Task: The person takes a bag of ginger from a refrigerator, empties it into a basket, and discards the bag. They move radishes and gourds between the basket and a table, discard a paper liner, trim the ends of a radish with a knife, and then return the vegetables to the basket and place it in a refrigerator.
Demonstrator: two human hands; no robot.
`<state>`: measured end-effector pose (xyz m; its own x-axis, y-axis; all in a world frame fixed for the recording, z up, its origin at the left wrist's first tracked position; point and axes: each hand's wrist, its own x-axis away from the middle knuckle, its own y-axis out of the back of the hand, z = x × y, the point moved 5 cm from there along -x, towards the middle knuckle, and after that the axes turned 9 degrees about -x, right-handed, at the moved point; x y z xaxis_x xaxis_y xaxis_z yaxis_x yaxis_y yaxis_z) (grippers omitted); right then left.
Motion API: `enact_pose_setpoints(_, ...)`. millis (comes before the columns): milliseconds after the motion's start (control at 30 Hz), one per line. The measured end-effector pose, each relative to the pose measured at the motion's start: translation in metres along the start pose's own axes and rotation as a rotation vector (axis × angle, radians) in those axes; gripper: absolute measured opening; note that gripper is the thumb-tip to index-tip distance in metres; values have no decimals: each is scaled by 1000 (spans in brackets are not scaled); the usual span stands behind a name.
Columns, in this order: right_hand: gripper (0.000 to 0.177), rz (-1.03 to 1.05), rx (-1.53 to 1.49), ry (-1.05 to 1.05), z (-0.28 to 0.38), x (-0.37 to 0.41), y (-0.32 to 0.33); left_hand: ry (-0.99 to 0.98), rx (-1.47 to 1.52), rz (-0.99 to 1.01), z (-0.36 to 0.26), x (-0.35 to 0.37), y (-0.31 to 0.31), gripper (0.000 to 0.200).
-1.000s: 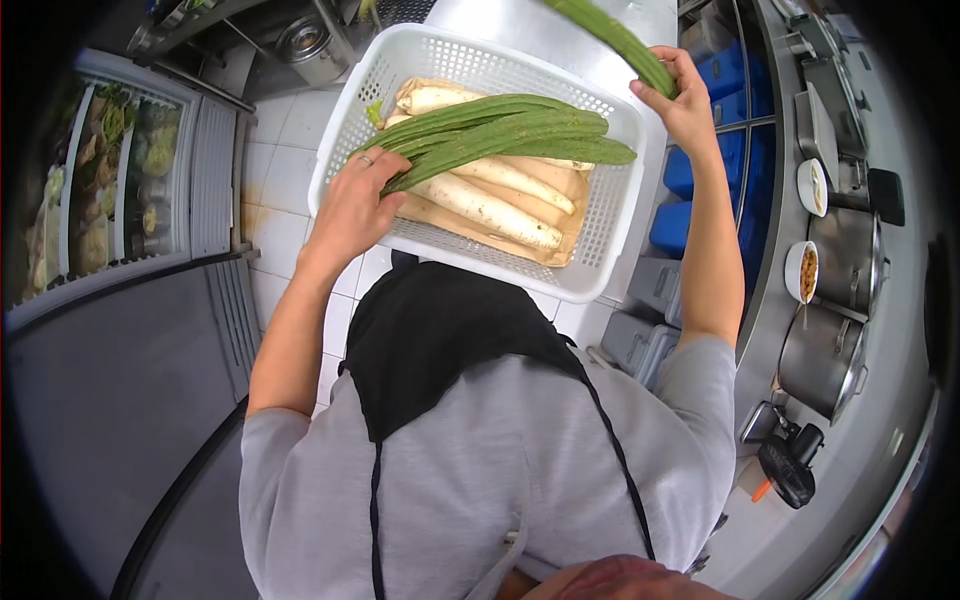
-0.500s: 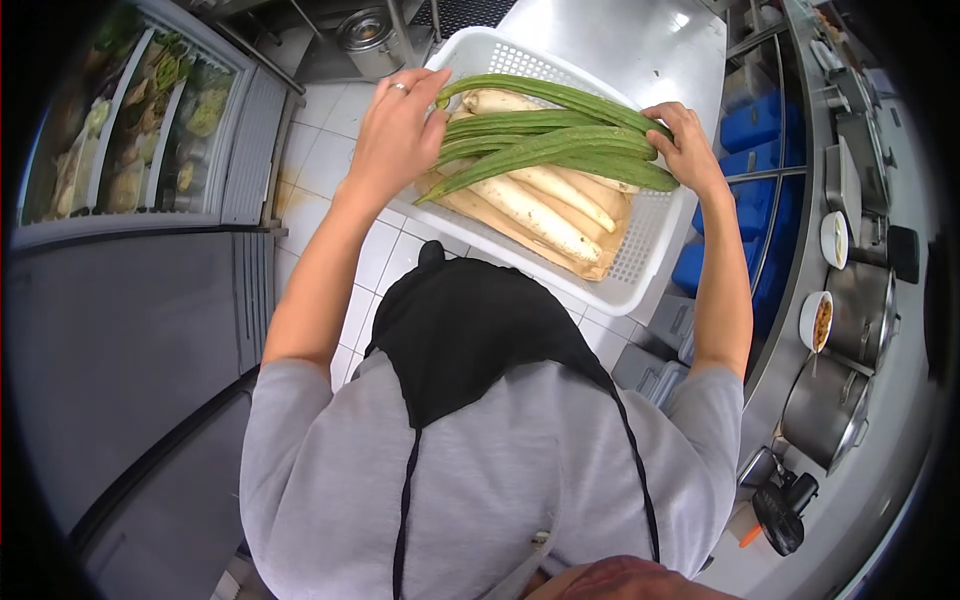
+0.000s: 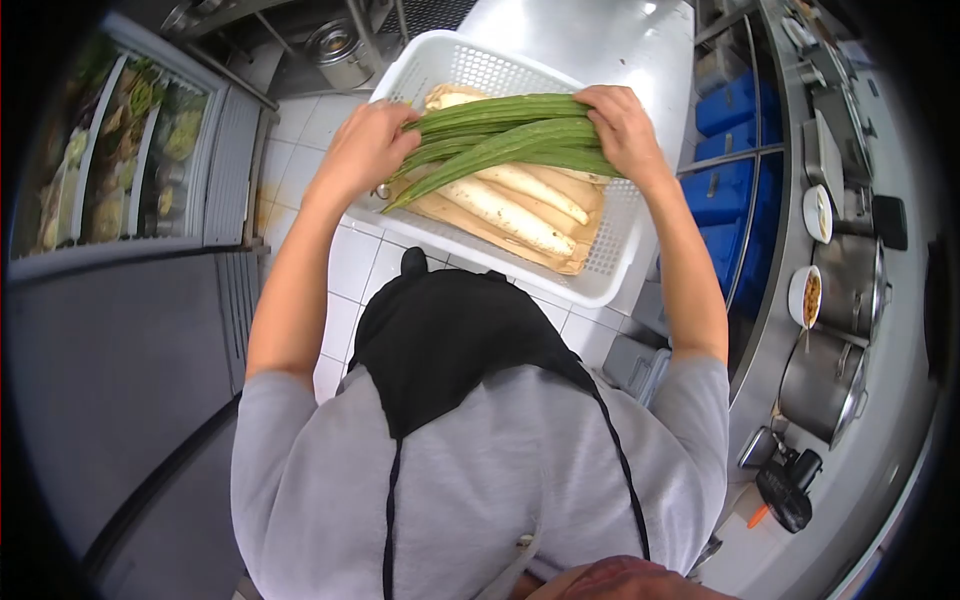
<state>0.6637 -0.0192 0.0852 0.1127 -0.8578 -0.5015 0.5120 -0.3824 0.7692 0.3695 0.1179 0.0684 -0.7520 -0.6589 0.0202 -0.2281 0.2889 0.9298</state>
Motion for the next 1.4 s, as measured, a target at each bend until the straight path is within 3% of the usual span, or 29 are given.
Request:
enact_pose_setpoints(100,27,-30,-9,-48,-1,6,-1,-72,-34,-257,-5,15,-7,40)
enact_pose_setpoints(167,31,-69,102,-59,15,11,12,-33,-60,-226,-6,12,-11,38)
enact_pose_setpoints(267,38,78,233,-76,17,20,2,11,-98,-241,-8,13,-16,36)
enact_pose_setpoints(467,39,-20,247,13,22,12,7,-31,-183,-229,-8,10,-18,34)
enact_pose_setpoints(567,37,80,249,-186,53,17,33,-53,-110,-222,-8,11,-13,34)
enact_pose_setpoints(667,38,362,259,-403,54,46,30,-54,-7,-181,-8,12,-4,34)
enact_pose_setpoints(767,41,182,241,-289,53,68,4,-77,47,-159,-4,10,-16,35)
enact_pose_setpoints(800,38,137,194,-382,49,70,-1,-85,48,-157,1,10,-19,35)
enact_pose_setpoints(933,32,88,340,-267,54,71,-9,-137,-106,-150,-5,11,-9,37)
enact_pose_setpoints(1033,28,74,206,-343,58,76,-4,-140,-57,-153,-7,10,-1,42)
enact_pose_setpoints(1133,29,-78,266,-353,60,89,8,-142,-19,-213,4,23,9,50)
enact_pose_setpoints(1200,34,-246,330,-387,69,99,15,-141,-89,-358,7,35,16,60)
enact_pose_setpoints(1233,37,-334,374,-408,72,108,21,-113,-30,-339,15,38,11,65)
enact_pose_setpoints(1267,53,-334,369,-473,68,122,22,-92,33,-321,28,40,3,70)
enact_pose_setpoints(1367,65,-581,-395,-870,47,171,-10,77,284,-257,45,39,-23,82)
enact_pose_setpoints(1400,72,-638,-606,-906,47,173,-16,150,376,-228,47,38,-29,85)
